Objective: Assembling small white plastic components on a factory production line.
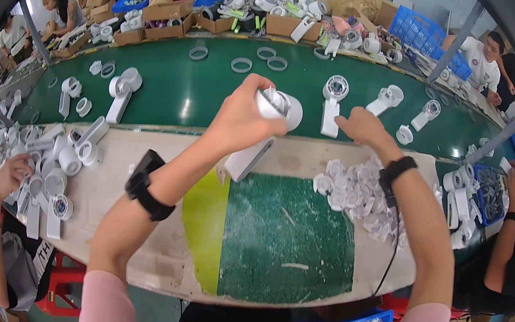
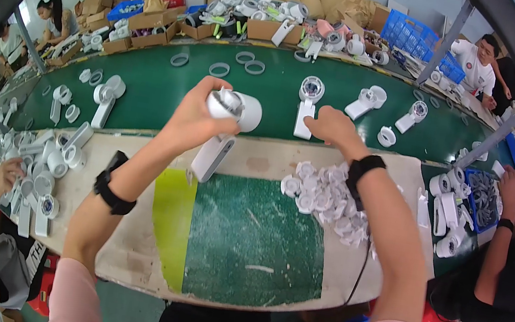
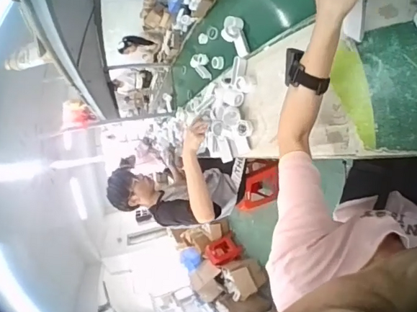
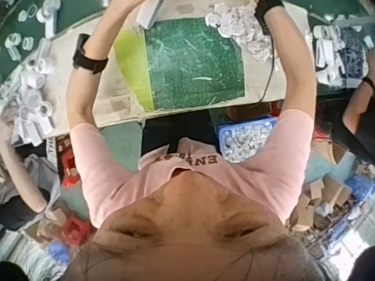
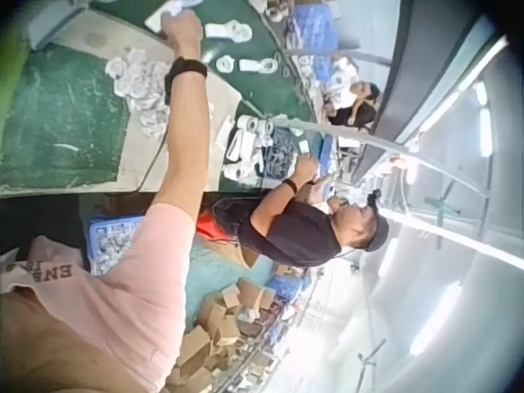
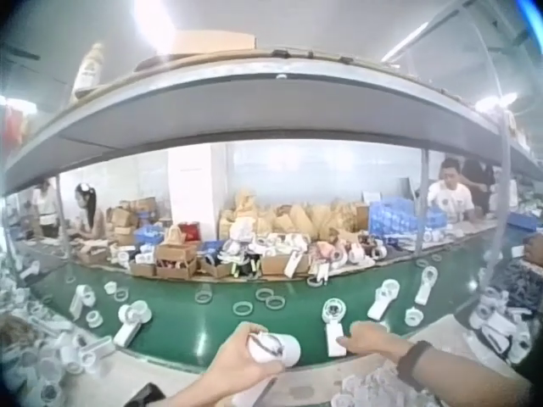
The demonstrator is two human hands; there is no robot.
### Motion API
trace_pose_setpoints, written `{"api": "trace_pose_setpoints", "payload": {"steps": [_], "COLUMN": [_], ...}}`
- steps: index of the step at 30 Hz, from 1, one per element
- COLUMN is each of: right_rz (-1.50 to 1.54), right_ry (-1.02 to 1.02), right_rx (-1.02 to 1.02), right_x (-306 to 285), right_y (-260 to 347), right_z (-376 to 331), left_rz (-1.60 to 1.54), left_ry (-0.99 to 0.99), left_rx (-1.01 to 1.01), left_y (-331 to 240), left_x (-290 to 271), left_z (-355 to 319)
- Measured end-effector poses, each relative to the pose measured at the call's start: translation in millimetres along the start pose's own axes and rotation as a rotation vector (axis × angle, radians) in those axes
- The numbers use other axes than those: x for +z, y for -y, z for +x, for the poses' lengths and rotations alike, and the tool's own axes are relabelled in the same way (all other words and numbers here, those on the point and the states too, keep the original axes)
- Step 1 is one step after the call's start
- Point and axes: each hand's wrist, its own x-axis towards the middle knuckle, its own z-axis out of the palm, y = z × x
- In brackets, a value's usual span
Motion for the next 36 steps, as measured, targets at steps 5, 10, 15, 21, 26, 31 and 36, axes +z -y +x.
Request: {"api": "trace_pose_setpoints", "payload": {"steps": [5, 10, 15, 21, 26, 31, 36], "right_rz": [-0.001, 0.171, 0.038, 0.022, 0.004, 0.120, 0.257], "right_ry": [0.092, -0.100, -0.041, -0.056, -0.238, -0.205, -0.149], "right_rx": [0.198, 0.267, 0.012, -0.261, -0.242, -0.194, -0.193], "right_x": [52, 41, -12, 23, 67, 87, 99], "right_y": [23, 19, 44, 83, 115, 131, 118], "right_z": [51, 49, -38, -209, -271, -298, -302], "left_rz": [0.043, 0.146, 0.061, 0.369, 0.708, 0.690, 0.236], "left_ry": [-0.140, -0.297, -0.135, 0.138, 0.143, 0.261, 0.322], "left_rx": [-0.042, 0.034, 0.032, 0.291, 0.231, 0.143, 0.073], "left_y": [69, 97, 65, -34, -43, -34, -23], "left_x": [29, 19, -13, 19, 31, 34, 26], "left_z": [73, 87, 9, -106, -152, -159, -166]}}
